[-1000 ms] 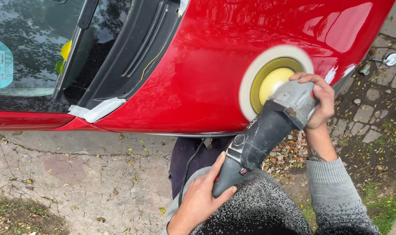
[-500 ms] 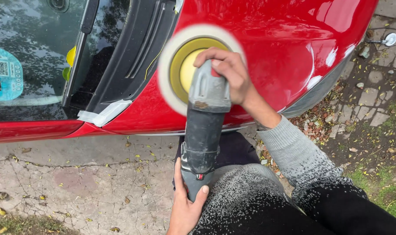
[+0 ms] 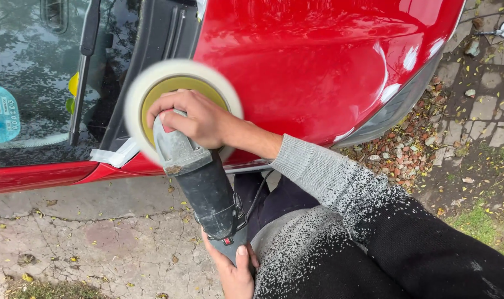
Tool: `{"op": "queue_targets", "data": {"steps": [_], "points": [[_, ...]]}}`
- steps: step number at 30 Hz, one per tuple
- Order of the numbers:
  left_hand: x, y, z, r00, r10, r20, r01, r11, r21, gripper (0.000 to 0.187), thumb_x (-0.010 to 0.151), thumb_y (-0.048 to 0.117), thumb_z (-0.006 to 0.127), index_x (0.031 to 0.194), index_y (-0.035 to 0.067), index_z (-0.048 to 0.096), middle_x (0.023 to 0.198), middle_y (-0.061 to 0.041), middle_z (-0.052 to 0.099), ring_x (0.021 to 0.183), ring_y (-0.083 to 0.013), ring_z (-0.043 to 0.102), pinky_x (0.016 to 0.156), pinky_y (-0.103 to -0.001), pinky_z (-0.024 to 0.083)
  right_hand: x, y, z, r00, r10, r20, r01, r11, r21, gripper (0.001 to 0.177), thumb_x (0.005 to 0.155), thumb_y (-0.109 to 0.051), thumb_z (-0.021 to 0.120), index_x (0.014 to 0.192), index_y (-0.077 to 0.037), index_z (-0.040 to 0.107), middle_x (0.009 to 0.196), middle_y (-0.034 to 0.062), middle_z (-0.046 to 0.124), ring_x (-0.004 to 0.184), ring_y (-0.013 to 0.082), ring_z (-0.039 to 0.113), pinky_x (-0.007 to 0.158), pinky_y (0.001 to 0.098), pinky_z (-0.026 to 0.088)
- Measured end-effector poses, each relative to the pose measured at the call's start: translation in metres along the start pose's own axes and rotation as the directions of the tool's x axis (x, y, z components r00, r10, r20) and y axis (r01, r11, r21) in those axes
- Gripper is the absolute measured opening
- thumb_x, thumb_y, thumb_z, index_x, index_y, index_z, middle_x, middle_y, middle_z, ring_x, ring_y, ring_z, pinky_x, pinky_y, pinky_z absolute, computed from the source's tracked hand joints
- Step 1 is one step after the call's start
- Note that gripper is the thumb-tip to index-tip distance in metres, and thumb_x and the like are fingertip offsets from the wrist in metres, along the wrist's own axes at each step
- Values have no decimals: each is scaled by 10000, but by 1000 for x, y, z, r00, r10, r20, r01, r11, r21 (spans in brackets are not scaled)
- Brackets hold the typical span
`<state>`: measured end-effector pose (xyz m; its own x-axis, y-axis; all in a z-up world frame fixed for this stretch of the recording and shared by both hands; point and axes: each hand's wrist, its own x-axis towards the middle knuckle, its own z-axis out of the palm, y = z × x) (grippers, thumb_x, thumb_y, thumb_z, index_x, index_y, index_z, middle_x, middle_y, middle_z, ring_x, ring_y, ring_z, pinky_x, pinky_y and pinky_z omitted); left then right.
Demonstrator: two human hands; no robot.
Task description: The person uses a power polisher with a yellow foam pad to buff the hood of a red car. They move the tool in circular motions across the surface, working over areas with white compound residue.
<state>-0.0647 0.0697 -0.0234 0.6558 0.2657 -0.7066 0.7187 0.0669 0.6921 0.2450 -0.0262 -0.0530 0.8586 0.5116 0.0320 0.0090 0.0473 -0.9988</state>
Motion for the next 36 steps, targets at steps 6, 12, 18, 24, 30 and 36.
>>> {"op": "queue_targets", "data": {"steps": [6,12,18,24,30,36], "points": [[-2,25,47,998,-20,63,13,995,96,992,880,281,617,1612,203,-49,732,-99,618,495,-150,546,482,-302,472,-25,22,-59,999,33,12,-33,999,33,346,928,-263,469,1010,-56,733,824,69,668,783,146,617,751,297,487],[-3,26,86,985,-10,170,-33,969,245,998,883,224,643,1646,202,-1,1186,-182,594,881,-245,607,775,-382,500,-83,30,-129,995,55,-81,-40,983,179,357,951,-247,452,1057,-3,691,899,82,703,840,144,648,792,291,525],[-4,27,130,929,172,328,-287,894,345,944,901,195,691,1608,82,75,1470,-248,510,1322,-308,553,1107,-413,414,-150,41,-194,977,87,-196,-49,981,189,391,957,-267,422,1073,9,674,881,105,706,801,170,683,742,310,549],[-11,42,165,870,93,484,-284,898,337,948,909,212,673,1611,68,53,1322,-249,652,1213,-309,681,1046,-392,499,-223,52,-242,926,90,-366,-15,979,203,447,949,-306,421,1103,40,658,1053,161,692,950,229,677,866,357,558],[-11,50,160,837,-37,546,-257,854,452,971,893,245,692,1615,103,58,1172,-234,739,1097,-320,746,974,-390,557,-268,64,-242,854,49,-517,18,992,124,457,928,-326,440,1072,51,652,1141,200,682,1106,278,650,1000,383,549],[-4,39,105,863,6,505,-247,878,411,975,891,246,689,1611,112,45,1204,-216,740,1115,-298,746,982,-389,551,-225,52,-183,861,31,-508,56,986,154,456,931,-322,438,1087,45,660,1110,186,679,1029,253,670,921,362,571]]}}
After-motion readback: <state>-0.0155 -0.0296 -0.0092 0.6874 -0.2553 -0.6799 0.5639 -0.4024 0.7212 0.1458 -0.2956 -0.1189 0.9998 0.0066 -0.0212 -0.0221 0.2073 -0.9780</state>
